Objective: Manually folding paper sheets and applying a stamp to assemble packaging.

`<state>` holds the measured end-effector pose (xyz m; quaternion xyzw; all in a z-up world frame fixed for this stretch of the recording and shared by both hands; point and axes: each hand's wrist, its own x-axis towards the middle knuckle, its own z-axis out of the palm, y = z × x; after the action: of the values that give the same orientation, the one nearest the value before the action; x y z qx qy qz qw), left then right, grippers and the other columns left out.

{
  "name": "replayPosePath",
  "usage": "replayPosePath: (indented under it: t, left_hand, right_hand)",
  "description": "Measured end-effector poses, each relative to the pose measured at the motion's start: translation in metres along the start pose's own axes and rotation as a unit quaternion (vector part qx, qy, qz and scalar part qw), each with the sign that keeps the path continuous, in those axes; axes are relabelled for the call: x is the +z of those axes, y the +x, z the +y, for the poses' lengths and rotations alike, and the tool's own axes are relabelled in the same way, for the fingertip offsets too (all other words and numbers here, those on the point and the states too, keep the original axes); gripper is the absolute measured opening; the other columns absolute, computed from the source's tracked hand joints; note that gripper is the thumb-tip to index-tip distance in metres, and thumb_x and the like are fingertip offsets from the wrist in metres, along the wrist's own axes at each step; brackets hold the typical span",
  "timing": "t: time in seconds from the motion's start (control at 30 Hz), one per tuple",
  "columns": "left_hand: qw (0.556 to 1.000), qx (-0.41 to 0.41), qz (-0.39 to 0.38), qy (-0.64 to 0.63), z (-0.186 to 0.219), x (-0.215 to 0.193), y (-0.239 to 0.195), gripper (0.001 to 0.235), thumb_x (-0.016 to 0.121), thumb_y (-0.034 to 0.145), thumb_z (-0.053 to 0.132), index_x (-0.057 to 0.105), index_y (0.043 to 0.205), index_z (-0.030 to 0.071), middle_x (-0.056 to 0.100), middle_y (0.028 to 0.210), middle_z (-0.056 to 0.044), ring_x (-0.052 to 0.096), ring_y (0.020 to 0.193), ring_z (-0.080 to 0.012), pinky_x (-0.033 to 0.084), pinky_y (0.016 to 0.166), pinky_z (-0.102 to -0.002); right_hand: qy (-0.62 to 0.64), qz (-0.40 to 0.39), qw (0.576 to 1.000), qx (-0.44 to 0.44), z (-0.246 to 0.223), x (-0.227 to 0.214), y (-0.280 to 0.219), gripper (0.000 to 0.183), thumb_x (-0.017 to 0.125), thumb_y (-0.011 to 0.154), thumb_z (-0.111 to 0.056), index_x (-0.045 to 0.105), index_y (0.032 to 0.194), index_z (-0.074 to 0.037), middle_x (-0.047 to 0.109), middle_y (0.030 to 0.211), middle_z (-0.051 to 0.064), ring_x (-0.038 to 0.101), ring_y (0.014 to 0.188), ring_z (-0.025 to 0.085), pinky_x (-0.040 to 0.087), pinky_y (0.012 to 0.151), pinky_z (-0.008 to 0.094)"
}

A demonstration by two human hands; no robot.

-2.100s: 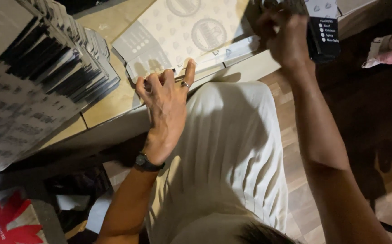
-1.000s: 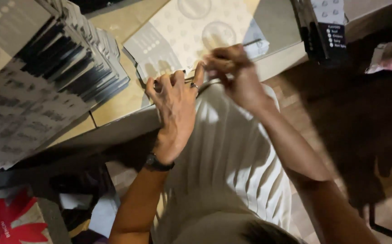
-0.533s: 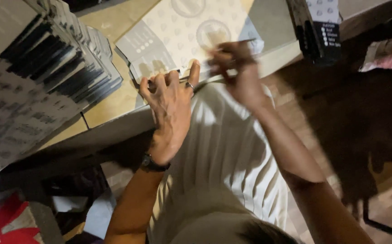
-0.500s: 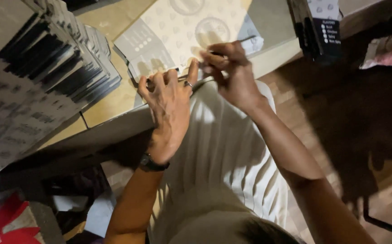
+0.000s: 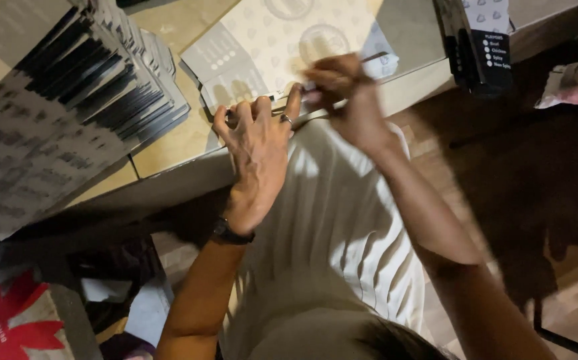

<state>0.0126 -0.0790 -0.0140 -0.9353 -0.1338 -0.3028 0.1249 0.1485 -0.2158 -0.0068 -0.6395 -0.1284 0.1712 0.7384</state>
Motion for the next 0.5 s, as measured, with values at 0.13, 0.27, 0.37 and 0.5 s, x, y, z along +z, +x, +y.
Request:
replayPosePath:
  t: [0.13, 0.27, 0.37, 0.5]
  left_hand:
    - [0.998, 0.021, -0.047, -0.021, -0.016, -0.004, -0.004, 0.064, 0.079, 0.089, 0.029, 0.051, 0.146, 0.023, 0.051, 0.103, -0.004, 0.049, 0.103, -0.0246, 0.035, 0.106, -0.048]
    - [0.994, 0.057, -0.083, -0.029, -0.019, 0.001, -0.010, 0.069, 0.067, 0.086, 0.023, 0.046, 0.150, 0.009, 0.049, 0.107, -0.007, 0.046, 0.110, -0.0264, 0.031, 0.109, -0.054]
    - [0.994, 0.052, -0.095, -0.023, -0.020, -0.002, -0.012, 0.116, 0.085, 0.083, 0.058, 0.019, 0.165, 0.009, 0.053, 0.118, -0.008, 0.047, 0.105, -0.0239, 0.034, 0.110, -0.050]
    - [0.992, 0.025, -0.093, -0.077, -0.024, 0.006, -0.013, 0.123, 0.076, 0.088, 0.070, 0.006, 0.166, 0.006, 0.053, 0.124, -0.009, 0.047, 0.110, -0.0241, 0.033, 0.110, -0.049]
  right_hand:
    - [-0.410, -0.188, 0.837, -0.310, -0.032, 0.014, -0.006, 0.039, 0.076, 0.098, 0.000, 0.062, 0.134, -0.003, 0.062, 0.121, 0.019, 0.061, 0.109, 0.036, 0.054, 0.094, 0.045]
    - [-0.471, -0.144, 0.815, -0.306, -0.030, -0.018, 0.004, 0.060, 0.093, 0.091, -0.013, 0.056, 0.138, -0.011, 0.067, 0.116, 0.007, 0.074, 0.109, 0.027, 0.055, 0.085, 0.038]
    - [-0.330, -0.221, 0.889, -0.227, -0.036, 0.014, -0.011, 0.052, 0.075, 0.098, 0.001, 0.047, 0.141, -0.007, 0.066, 0.125, 0.016, 0.067, 0.123, 0.031, 0.067, 0.093, 0.037]
    - [-0.336, -0.234, 0.881, -0.238, -0.010, 0.057, -0.008, 0.067, 0.071, 0.081, 0.018, 0.049, 0.140, -0.003, 0.058, 0.128, 0.019, 0.070, 0.108, 0.033, 0.068, 0.087, 0.038]
